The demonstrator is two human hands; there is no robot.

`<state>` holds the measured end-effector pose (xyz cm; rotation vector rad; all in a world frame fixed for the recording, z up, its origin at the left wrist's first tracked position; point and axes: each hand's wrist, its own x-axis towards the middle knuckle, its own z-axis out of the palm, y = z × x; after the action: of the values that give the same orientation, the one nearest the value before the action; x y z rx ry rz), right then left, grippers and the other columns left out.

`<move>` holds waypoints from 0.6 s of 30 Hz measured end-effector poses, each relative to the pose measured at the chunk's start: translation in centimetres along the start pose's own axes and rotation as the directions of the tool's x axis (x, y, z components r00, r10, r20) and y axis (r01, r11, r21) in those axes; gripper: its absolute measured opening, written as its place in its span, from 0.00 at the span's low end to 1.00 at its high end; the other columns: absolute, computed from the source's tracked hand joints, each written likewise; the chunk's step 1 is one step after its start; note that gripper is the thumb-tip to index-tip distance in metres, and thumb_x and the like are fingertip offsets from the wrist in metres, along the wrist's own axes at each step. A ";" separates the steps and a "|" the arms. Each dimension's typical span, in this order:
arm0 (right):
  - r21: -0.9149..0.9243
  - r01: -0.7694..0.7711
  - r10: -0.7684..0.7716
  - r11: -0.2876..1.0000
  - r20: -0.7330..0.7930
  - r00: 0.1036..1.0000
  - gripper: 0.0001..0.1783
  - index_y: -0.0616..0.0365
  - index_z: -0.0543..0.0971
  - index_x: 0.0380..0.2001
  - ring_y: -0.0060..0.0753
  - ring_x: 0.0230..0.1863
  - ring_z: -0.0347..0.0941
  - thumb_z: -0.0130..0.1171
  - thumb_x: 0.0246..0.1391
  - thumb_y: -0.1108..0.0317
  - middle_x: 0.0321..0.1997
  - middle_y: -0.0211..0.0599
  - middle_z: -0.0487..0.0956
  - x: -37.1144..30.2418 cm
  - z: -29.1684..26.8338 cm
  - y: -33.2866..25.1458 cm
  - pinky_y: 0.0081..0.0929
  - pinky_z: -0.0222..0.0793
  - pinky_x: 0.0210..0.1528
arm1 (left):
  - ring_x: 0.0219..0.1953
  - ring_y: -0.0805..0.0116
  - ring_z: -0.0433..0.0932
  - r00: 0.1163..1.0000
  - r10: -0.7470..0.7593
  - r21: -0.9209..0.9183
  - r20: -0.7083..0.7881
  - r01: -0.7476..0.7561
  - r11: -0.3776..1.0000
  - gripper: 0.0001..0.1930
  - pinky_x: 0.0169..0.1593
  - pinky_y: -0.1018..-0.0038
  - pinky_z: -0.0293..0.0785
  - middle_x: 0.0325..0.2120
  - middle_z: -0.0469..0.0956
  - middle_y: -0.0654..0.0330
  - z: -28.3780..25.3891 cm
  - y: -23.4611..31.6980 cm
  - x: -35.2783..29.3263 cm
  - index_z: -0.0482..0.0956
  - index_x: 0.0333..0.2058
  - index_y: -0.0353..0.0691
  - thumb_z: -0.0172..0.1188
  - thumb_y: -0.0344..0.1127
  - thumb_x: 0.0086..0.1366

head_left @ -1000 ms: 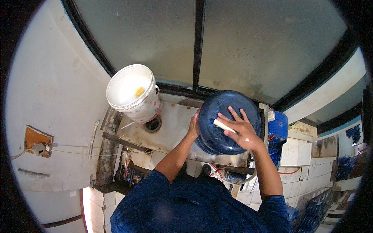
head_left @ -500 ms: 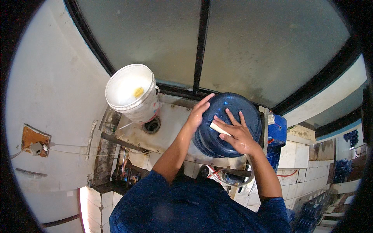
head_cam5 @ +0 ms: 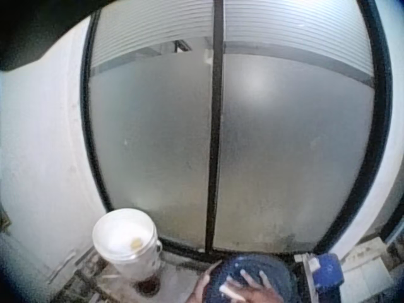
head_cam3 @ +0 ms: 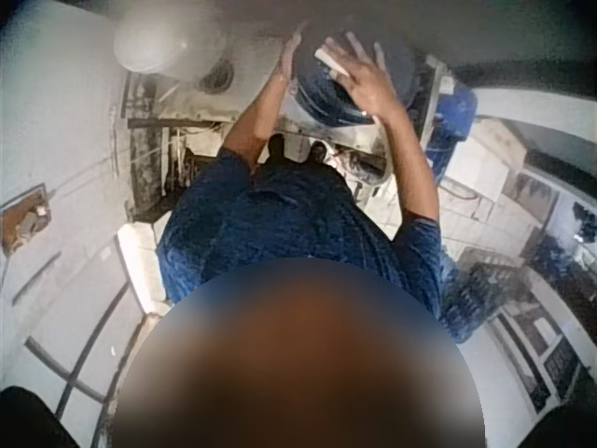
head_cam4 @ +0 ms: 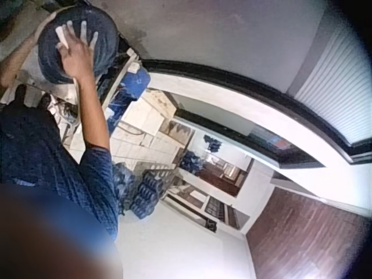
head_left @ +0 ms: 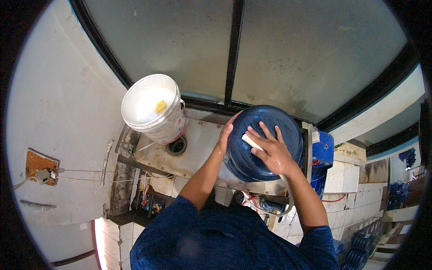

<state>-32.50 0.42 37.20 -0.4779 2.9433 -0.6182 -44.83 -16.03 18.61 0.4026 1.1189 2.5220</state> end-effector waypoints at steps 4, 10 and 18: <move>0.005 0.009 -0.009 1.000 -0.009 1.000 0.30 0.40 0.66 0.73 0.45 0.83 0.44 0.52 0.69 0.56 0.80 0.26 0.60 -0.7 0.4 -0.5 0.65 0.27 0.80 | 0.67 0.57 0.71 0.799 -0.593 -0.363 -0.100 0.525 0.770 0.35 0.71 0.63 0.63 0.65 0.71 0.50 -0.6 -0.7 0.5 0.66 0.69 0.36 0.50 0.58 0.74; -0.024 0.025 -0.025 0.999 -0.007 1.000 0.30 0.42 0.65 0.73 0.47 0.83 0.44 0.51 0.69 0.57 0.81 0.28 0.59 -1.3 0.5 -0.7 0.65 0.25 0.79 | 0.63 0.57 0.75 0.969 0.168 0.714 -0.180 0.012 0.700 0.32 0.69 0.62 0.67 0.62 0.75 0.51 -1.2 -6.6 -6.8 0.68 0.67 0.38 0.48 0.57 0.76; -0.015 -0.017 0.017 1.000 0.012 1.000 0.30 0.41 0.66 0.73 0.47 0.83 0.44 0.51 0.69 0.57 0.80 0.28 0.59 -1.1 -0.1 -0.5 0.64 0.24 0.80 | 0.67 0.58 0.69 0.965 -0.249 -0.215 -0.078 0.227 0.950 0.37 0.72 0.60 0.60 0.67 0.69 0.51 4.9 3.9 -1.5 0.66 0.69 0.35 0.53 0.58 0.72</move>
<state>-31.35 0.42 37.53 -0.4554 2.9393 -0.5899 -42.32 -15.85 24.55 0.0758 0.8726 2.4320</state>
